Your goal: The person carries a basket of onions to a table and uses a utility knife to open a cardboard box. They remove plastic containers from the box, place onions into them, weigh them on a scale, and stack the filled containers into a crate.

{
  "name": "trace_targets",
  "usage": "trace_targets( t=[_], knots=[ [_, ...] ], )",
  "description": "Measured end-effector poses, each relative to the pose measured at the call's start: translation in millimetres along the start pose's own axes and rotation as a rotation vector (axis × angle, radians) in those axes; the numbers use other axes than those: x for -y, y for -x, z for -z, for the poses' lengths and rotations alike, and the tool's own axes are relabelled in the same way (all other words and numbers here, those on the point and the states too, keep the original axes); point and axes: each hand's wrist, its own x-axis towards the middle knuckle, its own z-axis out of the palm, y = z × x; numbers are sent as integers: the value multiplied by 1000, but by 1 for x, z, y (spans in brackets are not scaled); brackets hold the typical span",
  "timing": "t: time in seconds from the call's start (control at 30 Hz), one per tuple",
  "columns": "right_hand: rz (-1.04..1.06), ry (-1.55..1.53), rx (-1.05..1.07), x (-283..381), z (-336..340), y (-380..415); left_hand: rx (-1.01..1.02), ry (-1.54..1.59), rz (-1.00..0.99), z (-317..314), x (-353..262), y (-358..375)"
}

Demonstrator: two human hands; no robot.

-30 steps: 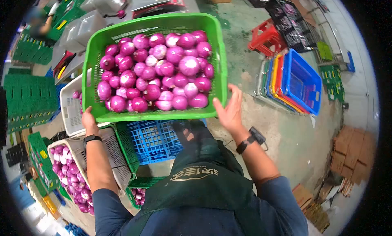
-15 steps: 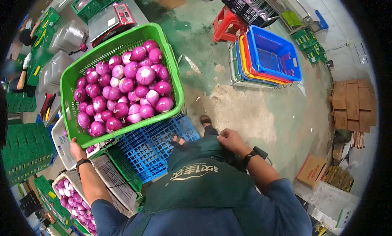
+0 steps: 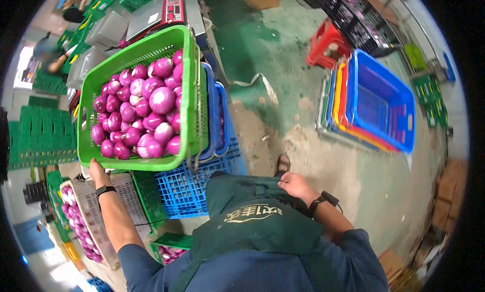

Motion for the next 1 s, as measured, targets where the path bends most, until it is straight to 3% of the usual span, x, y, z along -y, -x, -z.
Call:
trace_targets(
  t=[0.13, 0.23, 0.3, 0.4, 0.5, 0.63, 0.7, 0.83, 0.93, 0.97, 1.0],
  knots=[
    [165, 432, -83, -17, 87, -36, 136, 329, 72, -33, 9, 62],
    [132, -239, -307, -20, 143, -20, 250, 393, 11, -46, 14, 98],
    [126, -203, -376, -20, 175, -7, 198, 441, -13, -56, 29, 88],
    [97, -227, -446, -19, 201, 0, 13, 209, 34, -54, 22, 92],
    [42, -294, -430, -4, 207, -14, -33, 133, 38, -50, 29, 86],
    [182, -492, -303, 30, 195, -66, -51, 83, -93, -43, 40, 79],
    [186, -414, -209, 82, 210, -79, -40, 174, -72, -43, 39, 93],
    [217, -332, -147, 140, 234, -155, -106, -5, -84, -24, 70, 60],
    [225, -220, -128, 188, 255, -234, -67, 42, -70, -25, 62, 84],
    [219, -176, -118, 203, 263, -260, -35, 189, -38, -27, 60, 96],
    [211, -163, -87, 231, 273, -275, -82, 120, -16, -26, 64, 97]
  ],
)
